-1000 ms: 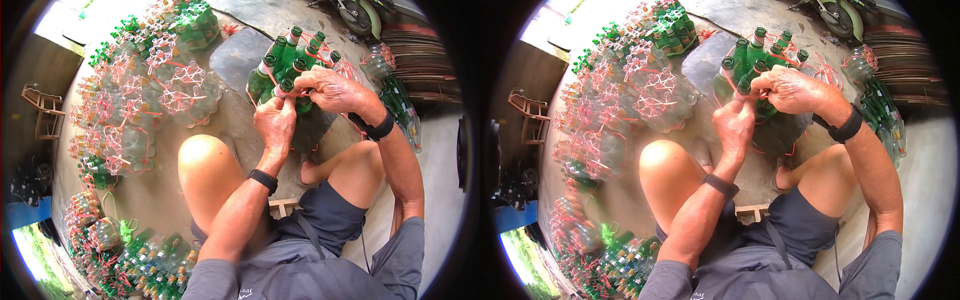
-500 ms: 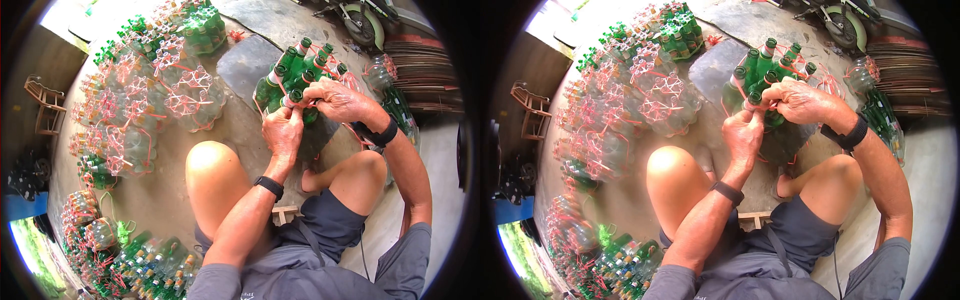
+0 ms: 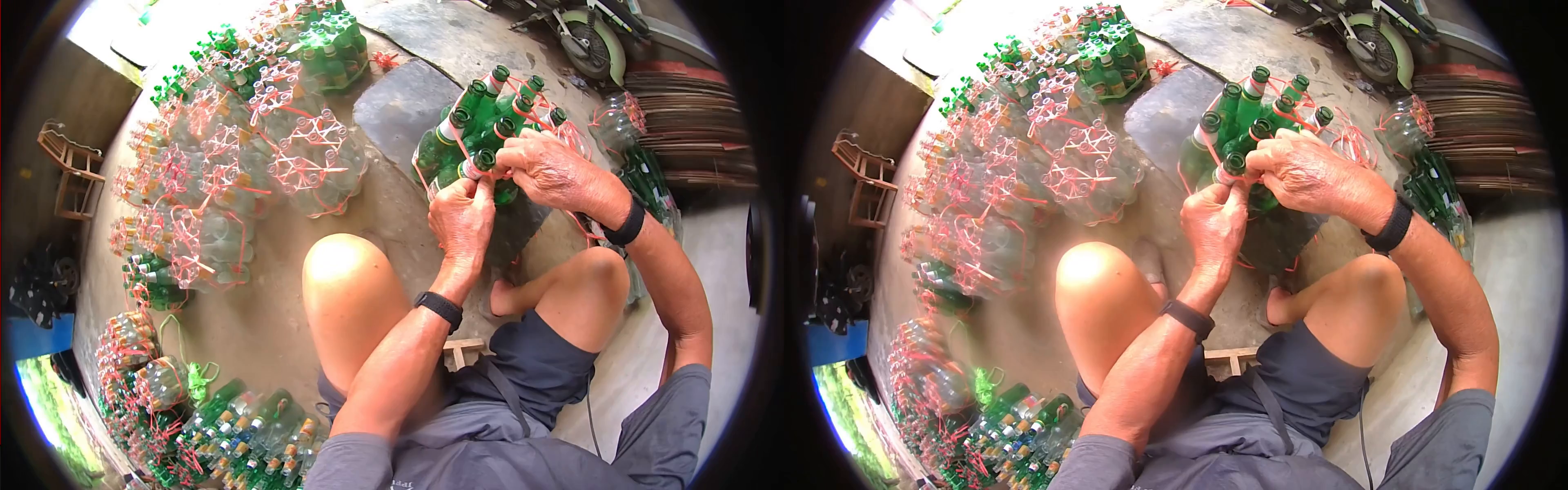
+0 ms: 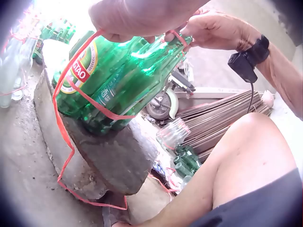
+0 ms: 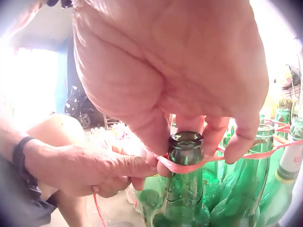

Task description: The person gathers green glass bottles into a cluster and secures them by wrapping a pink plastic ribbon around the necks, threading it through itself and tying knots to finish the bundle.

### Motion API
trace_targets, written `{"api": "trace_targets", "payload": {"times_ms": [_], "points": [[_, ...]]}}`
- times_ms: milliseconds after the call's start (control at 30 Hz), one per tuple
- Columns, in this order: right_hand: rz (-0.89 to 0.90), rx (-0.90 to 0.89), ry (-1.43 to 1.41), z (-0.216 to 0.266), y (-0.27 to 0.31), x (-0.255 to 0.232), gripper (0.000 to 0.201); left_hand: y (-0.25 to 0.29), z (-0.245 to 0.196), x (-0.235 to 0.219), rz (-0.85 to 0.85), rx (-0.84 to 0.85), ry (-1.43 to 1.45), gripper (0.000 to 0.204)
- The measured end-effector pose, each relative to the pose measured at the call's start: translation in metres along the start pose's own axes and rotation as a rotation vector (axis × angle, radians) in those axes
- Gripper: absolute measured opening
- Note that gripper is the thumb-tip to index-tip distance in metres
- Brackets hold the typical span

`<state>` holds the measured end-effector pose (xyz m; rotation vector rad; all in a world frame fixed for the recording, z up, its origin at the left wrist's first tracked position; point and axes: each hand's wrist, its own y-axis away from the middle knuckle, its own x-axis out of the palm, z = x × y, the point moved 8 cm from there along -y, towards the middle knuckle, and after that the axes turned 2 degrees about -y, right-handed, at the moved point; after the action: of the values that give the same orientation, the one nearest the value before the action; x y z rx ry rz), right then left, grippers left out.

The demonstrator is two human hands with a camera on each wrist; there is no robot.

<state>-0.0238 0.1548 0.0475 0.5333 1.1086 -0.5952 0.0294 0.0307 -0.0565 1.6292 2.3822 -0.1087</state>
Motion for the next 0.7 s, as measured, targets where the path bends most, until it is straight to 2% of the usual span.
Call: {"api": "trace_targets", "payload": {"times_ms": [33,133,167,233,367,700], "points": [[0.005,0.009,0.0,0.003,0.001,0.0,0.019,0.0,0.0,0.0,0.005,0.007,0.002,0.04],[-0.136,-0.114,0.376,0.022,0.004,-0.006,0.011,0.001,0.0,0.002,-0.002,0.036,0.05,0.04],[-0.124,-0.102,0.376,0.022,0.005,-0.006,0.011,0.002,-0.001,0.001,-0.022,0.066,0.087,0.04],[-0.129,-0.18,0.573,0.032,0.007,-0.008,0.012,0.002,0.0,0.002,0.012,0.038,0.09,0.039],[-0.214,-0.302,0.627,0.043,0.008,-0.013,0.012,0.001,-0.001,0.003,0.016,0.05,0.09,0.039],[-0.139,-0.398,0.812,0.05,0.001,-0.012,0.008,0.005,-0.007,-0.001,0.037,0.037,0.091,0.039]]}}
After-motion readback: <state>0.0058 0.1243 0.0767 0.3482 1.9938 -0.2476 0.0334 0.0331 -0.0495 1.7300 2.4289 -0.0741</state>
